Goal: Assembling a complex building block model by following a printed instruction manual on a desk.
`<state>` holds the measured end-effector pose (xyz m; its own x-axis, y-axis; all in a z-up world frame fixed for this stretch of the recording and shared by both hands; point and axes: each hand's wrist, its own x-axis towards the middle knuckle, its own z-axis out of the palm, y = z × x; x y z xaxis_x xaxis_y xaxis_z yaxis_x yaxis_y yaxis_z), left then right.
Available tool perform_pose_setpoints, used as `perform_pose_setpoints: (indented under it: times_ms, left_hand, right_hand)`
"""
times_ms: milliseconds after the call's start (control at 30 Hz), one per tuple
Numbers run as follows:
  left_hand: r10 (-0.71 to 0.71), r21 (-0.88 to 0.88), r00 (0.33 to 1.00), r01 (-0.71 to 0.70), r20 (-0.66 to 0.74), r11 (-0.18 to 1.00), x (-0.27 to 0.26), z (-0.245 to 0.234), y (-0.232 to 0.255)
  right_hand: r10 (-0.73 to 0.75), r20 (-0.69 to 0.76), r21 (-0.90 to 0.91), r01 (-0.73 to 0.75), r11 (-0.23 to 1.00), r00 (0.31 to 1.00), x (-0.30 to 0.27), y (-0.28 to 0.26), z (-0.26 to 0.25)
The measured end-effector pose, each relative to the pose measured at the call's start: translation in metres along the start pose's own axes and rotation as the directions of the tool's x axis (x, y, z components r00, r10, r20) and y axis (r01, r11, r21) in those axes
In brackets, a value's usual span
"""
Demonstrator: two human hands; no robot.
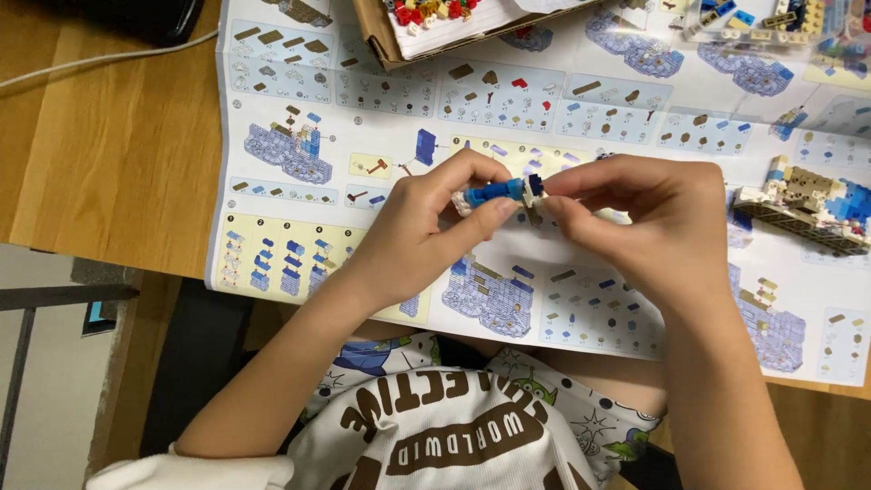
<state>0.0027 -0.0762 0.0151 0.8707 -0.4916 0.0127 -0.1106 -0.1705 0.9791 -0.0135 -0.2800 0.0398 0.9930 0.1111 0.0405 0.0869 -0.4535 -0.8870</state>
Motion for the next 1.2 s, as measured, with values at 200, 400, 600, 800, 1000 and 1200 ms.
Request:
perform_pose_setpoints:
  times_ms: [200, 400, 600, 800, 1000, 1200]
  left_hand:
    - [0.079, 0.016, 0.996, -0.08, 0.035, 0.997, 0.014, 0.014, 0.009]
    - [0.238, 0.15, 0.965, -0.252, 0.107, 0.956, 0.04, 0.01, 0.03]
    - [0.249, 0.193, 0.952, -0.282, 0.18, 0.94, 0.069, 0.003, 0.059]
    - [0.183, 0.086, 0.981, -0.188, 0.069, 0.978, 0.06, 0.02, 0.073]
    - [0.099, -0.025, 0.995, -0.098, 0.03, 0.995, 0.028, 0.03, 0.046]
    - [-0.043, 0.078, 0.999, 0.042, 0.019, 0.996, 0.002, 0.03, 0.024]
  right_hand:
    - [0.156, -0.062, 0.242, -0.136, 0.961, 0.986, -0.006, 0.012, -0.013]
    - [0.163, -0.188, 0.527, -0.04, 0.849, 0.969, -0.001, 0.026, -0.015]
    - [0.102, -0.301, 0.44, 0.043, 0.897, 0.948, 0.019, 0.006, -0.035]
    - [-0.071, -0.453, 0.23, 0.194, 0.953, 0.889, 0.003, -0.009, -0.031]
    - [0.049, -0.407, 0.394, 0.127, 0.91, 0.912, -0.023, -0.002, -0.015]
    - [0.018, -0.264, 0.323, 0.071, 0.944, 0.964, -0.045, 0.003, 0.001]
